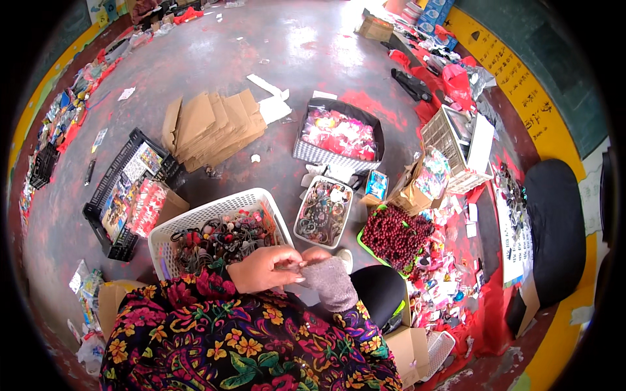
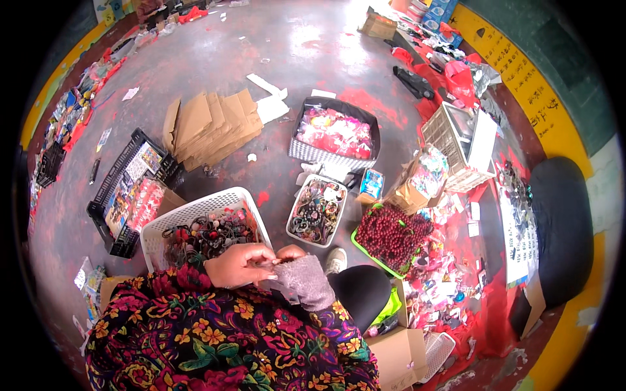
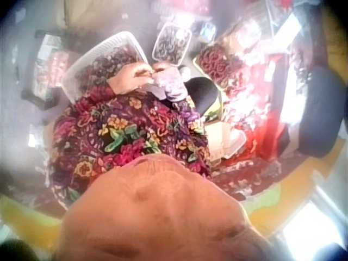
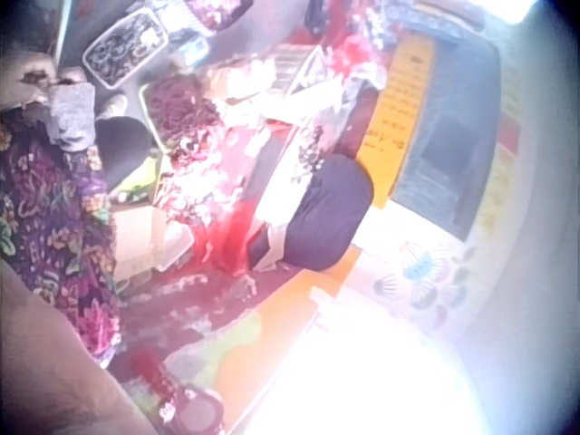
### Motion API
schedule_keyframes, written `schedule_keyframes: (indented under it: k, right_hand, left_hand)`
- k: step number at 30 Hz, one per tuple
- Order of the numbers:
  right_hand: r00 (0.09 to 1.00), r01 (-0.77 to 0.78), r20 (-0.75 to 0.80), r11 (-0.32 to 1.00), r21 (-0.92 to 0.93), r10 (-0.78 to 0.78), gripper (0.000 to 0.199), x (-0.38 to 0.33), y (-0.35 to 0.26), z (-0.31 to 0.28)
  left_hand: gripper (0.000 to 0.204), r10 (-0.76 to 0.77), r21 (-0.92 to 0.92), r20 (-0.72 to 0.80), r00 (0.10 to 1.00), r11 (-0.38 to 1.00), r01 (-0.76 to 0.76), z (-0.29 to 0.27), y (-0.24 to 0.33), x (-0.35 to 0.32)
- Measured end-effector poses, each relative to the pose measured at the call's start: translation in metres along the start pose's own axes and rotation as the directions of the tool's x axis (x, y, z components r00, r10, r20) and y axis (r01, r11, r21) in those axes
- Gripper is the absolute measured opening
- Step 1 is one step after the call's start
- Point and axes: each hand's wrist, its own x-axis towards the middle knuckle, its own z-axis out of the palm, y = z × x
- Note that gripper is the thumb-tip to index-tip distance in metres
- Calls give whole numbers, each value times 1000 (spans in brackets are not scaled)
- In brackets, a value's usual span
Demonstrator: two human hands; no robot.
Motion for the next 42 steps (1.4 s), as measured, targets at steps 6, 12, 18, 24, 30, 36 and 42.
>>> schedule_keyframes:
  k: [6,12,18,24,30,36,42]
  right_hand:
    - [998,-15,-51,973,231,27,28,-12,-34,-5]
    - [983,179,96,944,-276,-159,18,-24,-68,-6]
    - [974,210,181,843,-495,-136,18,-31,-93,-2]
    - [991,-76,108,997,-33,79,23,-41,-83,-3]
    - [962,120,266,974,-194,-66,13,-34,-77,-8]
    - [895,126,445,966,-224,-14,10,-26,-56,-15]
    - [949,57,312,996,-65,-34,11,-35,-74,-5]
  left_hand:
    - [19,189,167,-42,981,969,-179,-1,9,-2]
    - [16,133,25,21,991,991,-134,-2,4,-4]
    - [20,132,212,141,981,964,-160,-4,-9,0]
    - [22,-104,-49,251,962,992,120,-4,-3,-1]
    - [24,-112,-14,395,912,992,128,-9,-4,-5]
    - [23,-174,62,447,877,985,164,-9,6,-6]
    - [22,-87,-17,429,899,994,104,-3,3,-9]
